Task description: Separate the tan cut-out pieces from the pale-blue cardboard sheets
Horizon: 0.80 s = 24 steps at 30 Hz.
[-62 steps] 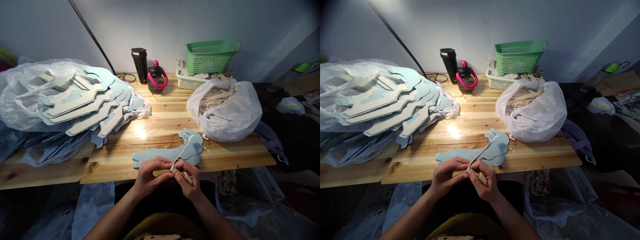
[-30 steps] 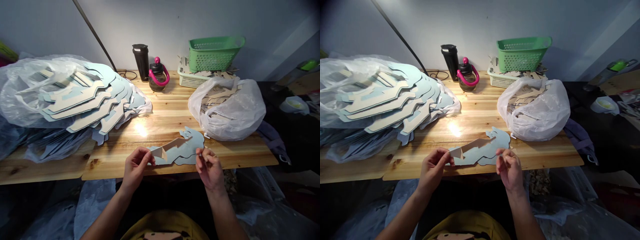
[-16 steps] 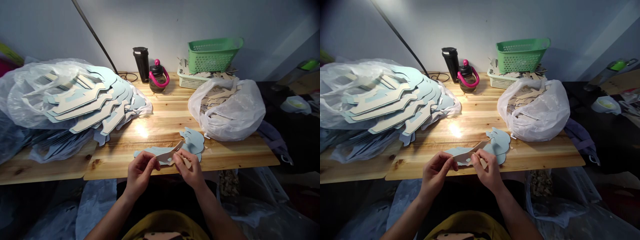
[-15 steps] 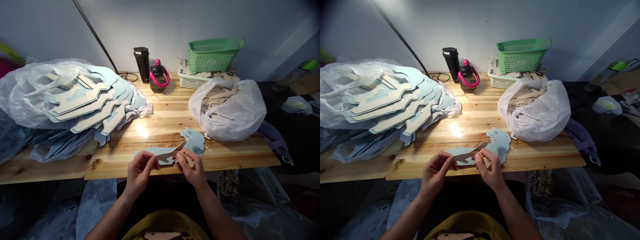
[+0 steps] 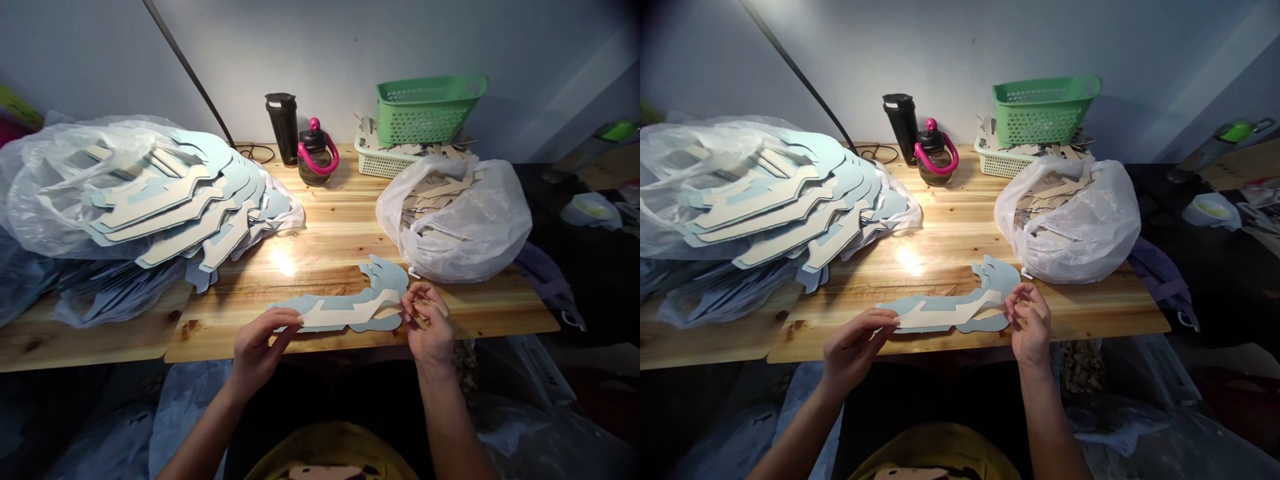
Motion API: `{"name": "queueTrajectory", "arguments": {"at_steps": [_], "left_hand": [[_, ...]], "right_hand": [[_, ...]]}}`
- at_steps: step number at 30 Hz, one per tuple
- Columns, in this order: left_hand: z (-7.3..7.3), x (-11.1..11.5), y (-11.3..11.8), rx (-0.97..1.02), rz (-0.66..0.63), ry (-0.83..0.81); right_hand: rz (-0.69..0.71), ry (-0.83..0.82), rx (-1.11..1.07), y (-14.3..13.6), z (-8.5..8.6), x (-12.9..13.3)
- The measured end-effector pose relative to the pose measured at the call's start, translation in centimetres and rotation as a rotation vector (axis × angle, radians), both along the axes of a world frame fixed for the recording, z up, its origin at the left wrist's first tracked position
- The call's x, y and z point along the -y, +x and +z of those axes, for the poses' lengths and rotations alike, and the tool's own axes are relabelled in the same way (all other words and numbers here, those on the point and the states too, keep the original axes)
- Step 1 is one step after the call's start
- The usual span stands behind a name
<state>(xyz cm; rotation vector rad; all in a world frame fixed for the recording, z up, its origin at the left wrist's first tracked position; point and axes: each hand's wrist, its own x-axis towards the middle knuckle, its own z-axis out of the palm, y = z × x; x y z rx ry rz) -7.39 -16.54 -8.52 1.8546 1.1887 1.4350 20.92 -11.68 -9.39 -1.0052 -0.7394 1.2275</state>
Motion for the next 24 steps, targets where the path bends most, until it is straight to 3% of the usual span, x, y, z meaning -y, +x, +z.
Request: {"name": "queueTrajectory", "arguments": {"at_steps": [5,9,12,18,22,24], "left_hand": [[-0.5,0.1,-1.9,-0.081,-0.018,0.054],[-0.9,0.4,-2.7,-0.153,-0.025,0.083],[-1.1,0.5,-2.9,-0.208,-0.017,0.108],[-1.9,0.3,-3.0,-0.43,0.102,0.05],[-2.7,0.6,-2.4,-0.472,0.126,0.035],[-2.9,0.8,-2.0,-0.458,0.138,0.043]], "right_hand": [[0.284,-0.017,0.538,0.1,0.1,0.2],[0.438,0.074,0.766,-0.2,0.9,-0.1],[0.433,0.179,0.73,-0.3,1.1,-0.3],[0.155,0.143,0.394,0.4,-0.2,-0.8],[0.143,0.004,0.224,0.9,-0.5,-0.8],[0.197,0.021,0.23,1.0,-0.4,-0.7]]}}
